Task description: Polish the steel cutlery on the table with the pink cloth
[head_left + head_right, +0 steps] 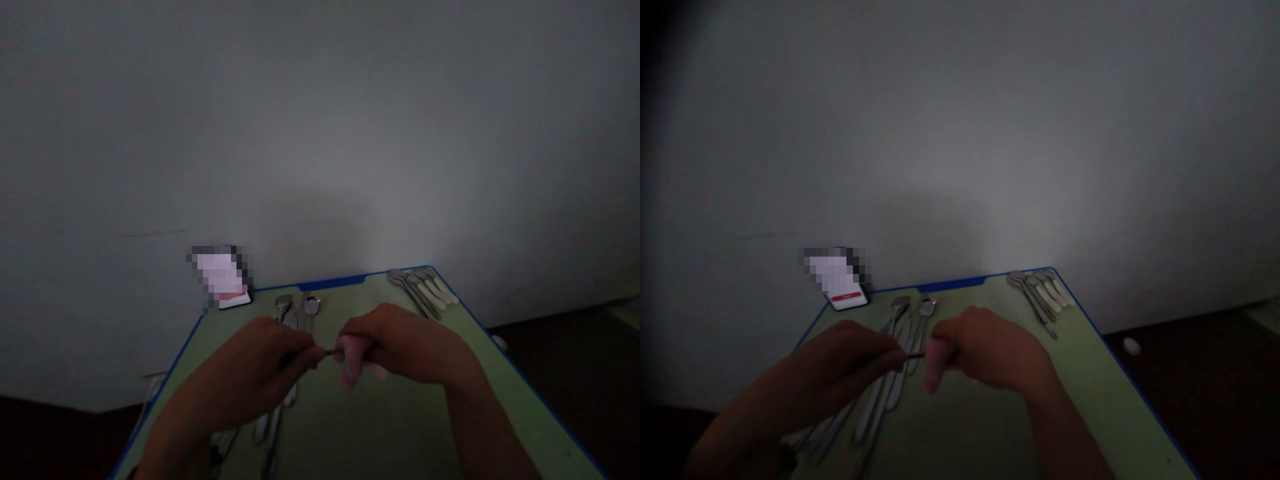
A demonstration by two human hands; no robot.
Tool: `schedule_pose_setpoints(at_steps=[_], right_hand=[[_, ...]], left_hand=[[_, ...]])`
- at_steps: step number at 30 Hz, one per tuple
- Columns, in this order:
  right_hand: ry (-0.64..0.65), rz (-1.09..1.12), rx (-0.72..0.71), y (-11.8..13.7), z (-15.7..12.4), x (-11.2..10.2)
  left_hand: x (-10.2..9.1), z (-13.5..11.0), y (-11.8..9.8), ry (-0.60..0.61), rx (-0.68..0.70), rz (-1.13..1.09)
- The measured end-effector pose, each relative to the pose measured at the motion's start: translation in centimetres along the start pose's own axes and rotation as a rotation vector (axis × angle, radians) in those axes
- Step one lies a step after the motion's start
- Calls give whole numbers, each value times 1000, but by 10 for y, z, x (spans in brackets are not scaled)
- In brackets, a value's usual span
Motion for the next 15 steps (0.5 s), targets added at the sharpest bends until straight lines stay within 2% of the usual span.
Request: schedule_pose_setpoints(at_steps=[5,9,12,15], right_hand=[[-268,175,-95,-13,13,-33],[-597,349,-88,-29,19,-54],[-893,489,-146,-36,14,-64],[-1075,651,-227,-44,12,-62]], left_hand=[[-8,2,29,-47,-85,-160],[-13,6,50,-177,-197,-285],[-13,13,53,-281,-268,-374],[-9,24,44,-360,-317,-391]])
Point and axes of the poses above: each hand's wrist, its own z-axis towards the middle knuckle, its own x-axis out of the palm, y = z × x, the point moved 8 cm from there along z, towards the middle knuckle, and after that the axes turned 10 degrees about z, right-handed, at the moved point
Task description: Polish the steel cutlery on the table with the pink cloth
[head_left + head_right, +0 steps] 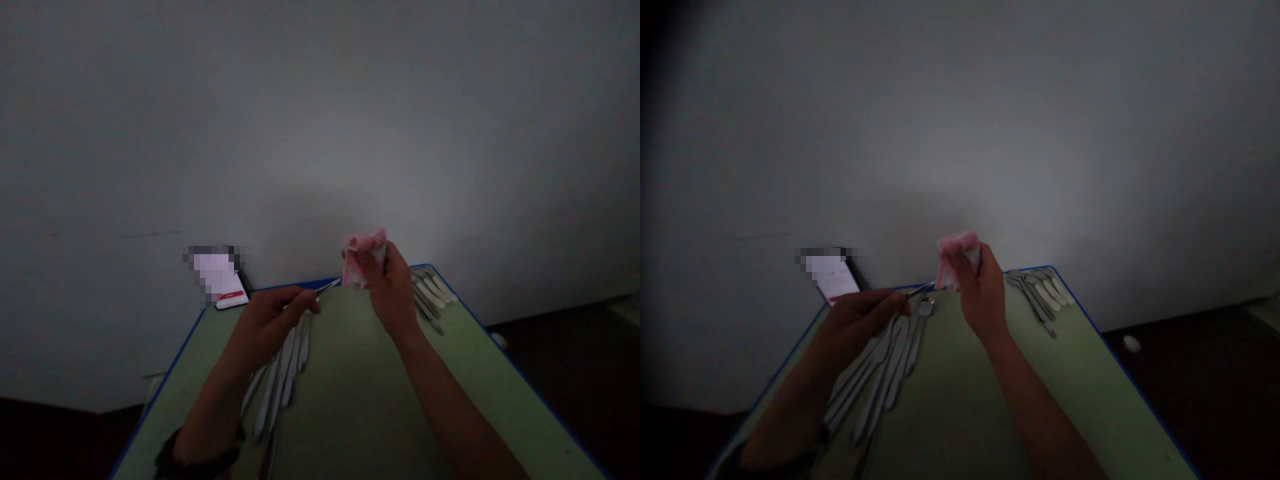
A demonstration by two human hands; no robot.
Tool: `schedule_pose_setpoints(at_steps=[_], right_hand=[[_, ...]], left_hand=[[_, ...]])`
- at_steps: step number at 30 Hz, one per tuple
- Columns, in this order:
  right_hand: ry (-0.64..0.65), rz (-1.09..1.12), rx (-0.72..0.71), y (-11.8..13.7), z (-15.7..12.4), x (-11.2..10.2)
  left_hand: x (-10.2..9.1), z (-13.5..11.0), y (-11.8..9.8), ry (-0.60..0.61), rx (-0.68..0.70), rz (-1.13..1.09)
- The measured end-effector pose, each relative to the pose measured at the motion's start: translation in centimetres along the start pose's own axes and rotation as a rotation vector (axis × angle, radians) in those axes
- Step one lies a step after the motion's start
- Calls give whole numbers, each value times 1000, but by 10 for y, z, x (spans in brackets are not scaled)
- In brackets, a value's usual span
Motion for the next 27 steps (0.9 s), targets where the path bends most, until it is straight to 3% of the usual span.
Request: schedule_pose_setpoints(at_steps=[4,8,11,14,21,27], right_hand=[[-81,271,116,-29,-8,10],[9,451,338,-54,-20,35],[6,528,439,-62,-21,39],[-44,577,431,-66,-14,29],[-37,490,225,-54,1,9],[30,541,301,-38,2,11]], left_hand=[[22,5,-18,-53,29,28],[30,8,-24,-92,59,98],[30,7,-21,-45,64,145],[29,4,-19,6,88,176],[22,-6,-22,67,123,218],[6,-12,-22,121,121,199]])
Point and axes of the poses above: each hand's wrist, its own z-axis towards the middle knuckle, its own x-axis out of the palm, y = z × x, the point moved 8 cm from there along z, towards the middle knuckle, and after that the axes turned 10 degrees about z, right-handed, at the moved point
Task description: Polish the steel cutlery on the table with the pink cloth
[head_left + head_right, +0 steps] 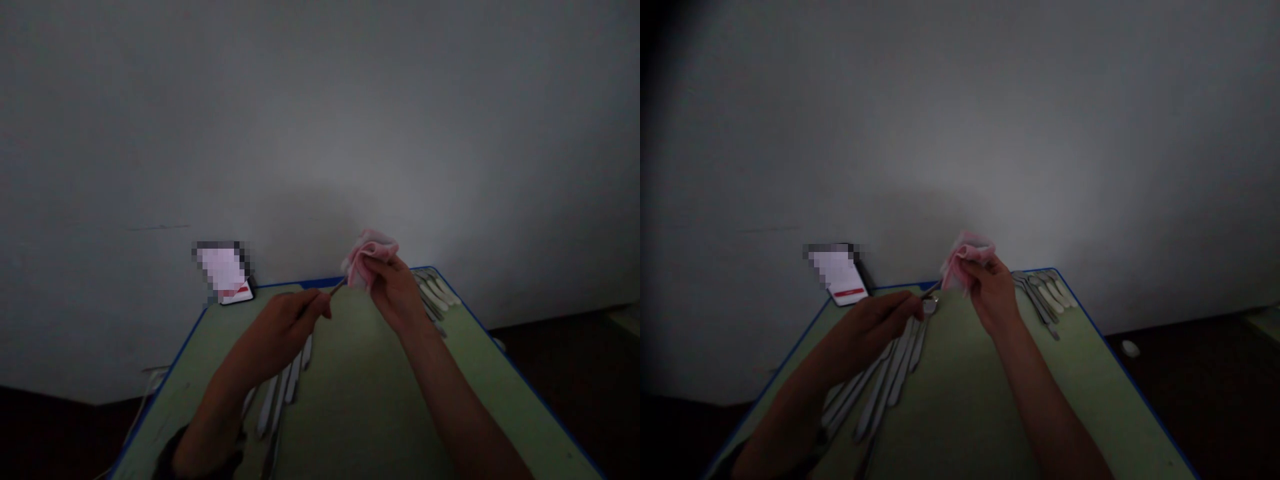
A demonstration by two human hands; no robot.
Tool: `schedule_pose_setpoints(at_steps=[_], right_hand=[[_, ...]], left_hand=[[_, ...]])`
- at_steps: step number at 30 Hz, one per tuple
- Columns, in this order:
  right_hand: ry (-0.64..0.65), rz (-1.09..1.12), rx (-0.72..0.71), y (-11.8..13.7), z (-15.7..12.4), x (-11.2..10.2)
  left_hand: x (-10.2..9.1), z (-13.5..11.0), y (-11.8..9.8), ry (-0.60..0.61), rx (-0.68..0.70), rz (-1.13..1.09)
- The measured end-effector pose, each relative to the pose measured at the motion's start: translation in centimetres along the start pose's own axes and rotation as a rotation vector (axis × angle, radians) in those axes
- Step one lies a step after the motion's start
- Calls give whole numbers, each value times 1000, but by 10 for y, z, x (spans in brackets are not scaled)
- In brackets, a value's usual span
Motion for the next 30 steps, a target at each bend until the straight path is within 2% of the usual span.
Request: schedule_pose_setpoints(at_steps=[3,7,13,16,20,25,30], right_hand=[[41,14,44,-2,-1,4],[17,98,41,-4,-2,5],[76,206,-2,5,-7,20],[72,249,-32,5,-8,21],[12,279,-2,-13,-9,16],[-15,312,122,-40,-15,20],[-69,306,143,-43,-12,13]], left_hand=[[2,0,0,-2,-3,40],[13,2,-2,13,5,73],[20,4,-7,15,48,11],[22,4,-6,24,67,-4],[26,7,-4,31,73,4],[25,14,5,-42,3,81],[29,16,5,-14,28,89]])
Point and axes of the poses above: each hand's wrist, its own z-axis towards the middle knuckle, its own x-axis out of the palm, y = z × x, the point moved 8 cm from there along z, towards the middle knuckle, and after that the axes turned 10 degrees about z, right-handed, at the moved point
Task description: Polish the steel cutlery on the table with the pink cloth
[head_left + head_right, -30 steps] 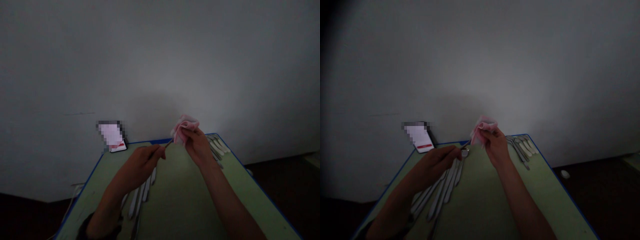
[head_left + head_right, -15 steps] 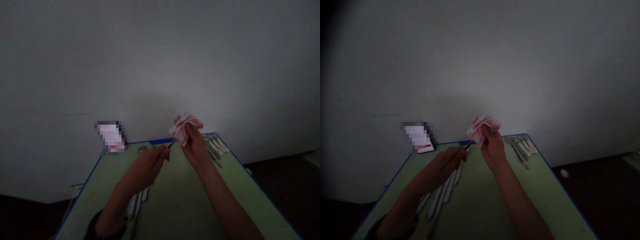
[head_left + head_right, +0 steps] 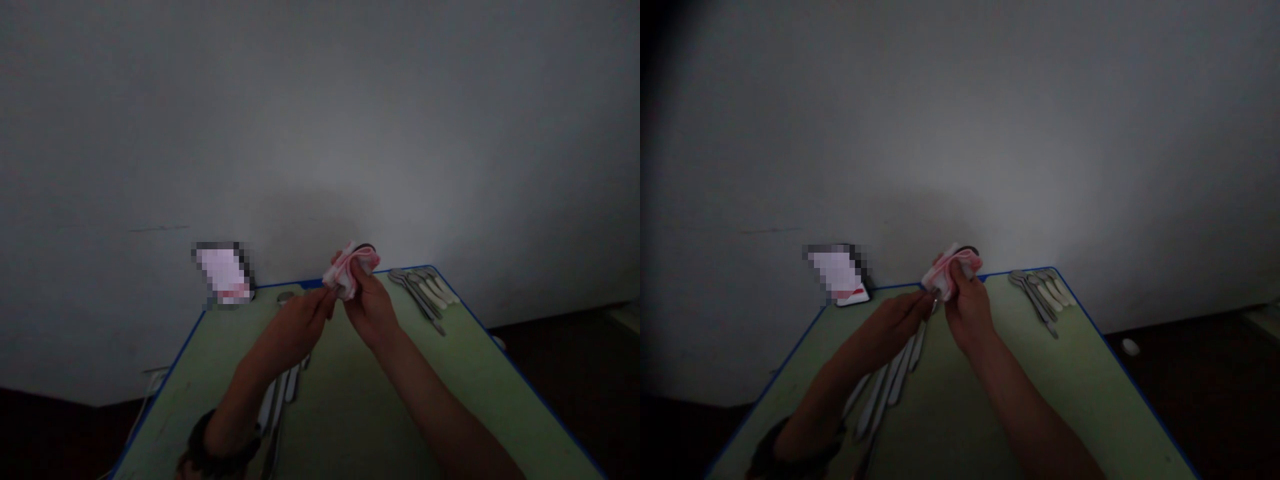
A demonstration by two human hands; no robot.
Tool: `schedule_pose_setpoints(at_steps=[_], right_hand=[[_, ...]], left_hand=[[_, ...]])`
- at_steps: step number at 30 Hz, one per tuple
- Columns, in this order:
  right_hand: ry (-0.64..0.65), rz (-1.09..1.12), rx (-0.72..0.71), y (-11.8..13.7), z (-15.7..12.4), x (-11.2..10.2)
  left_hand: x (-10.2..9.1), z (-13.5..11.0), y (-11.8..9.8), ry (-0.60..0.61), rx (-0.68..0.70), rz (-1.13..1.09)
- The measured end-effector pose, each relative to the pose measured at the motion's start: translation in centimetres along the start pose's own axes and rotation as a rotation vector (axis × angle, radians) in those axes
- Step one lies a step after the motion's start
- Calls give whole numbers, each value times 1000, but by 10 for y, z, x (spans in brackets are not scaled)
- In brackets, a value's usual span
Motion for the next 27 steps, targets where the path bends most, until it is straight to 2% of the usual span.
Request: schedule_pose_setpoints(at_steps=[4,8,10,12,16,23,25,27], right_hand=[[-5,-106,-151,25,8,-6],[98,-498,-267,54,7,0],[211,-721,-243,61,1,10],[326,-919,-169,63,-7,20],[424,-1131,-65,63,-22,32],[618,-1447,-14,58,-37,46],[666,-1457,22,58,-39,47],[655,-1430,19,61,-39,47]], left_hand=[[-4,-6,-2,39,18,-13],[-22,-17,1,52,34,-22],[-32,-24,5,70,51,-14],[-45,-29,13,-1,33,7],[-64,-35,22,-159,4,38],[-59,-34,-2,-117,143,41],[-58,-33,-4,-111,147,26],[-57,-33,-3,-121,142,1]])
Point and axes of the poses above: each hand's wrist, its own z-axis towards the middle knuckle, its own x-axis out of the palm, y = z × x, the point moved 8 cm from there along z, towards the middle knuckle, and after that the axes turned 10 degrees about z, right-handed, at the moved point
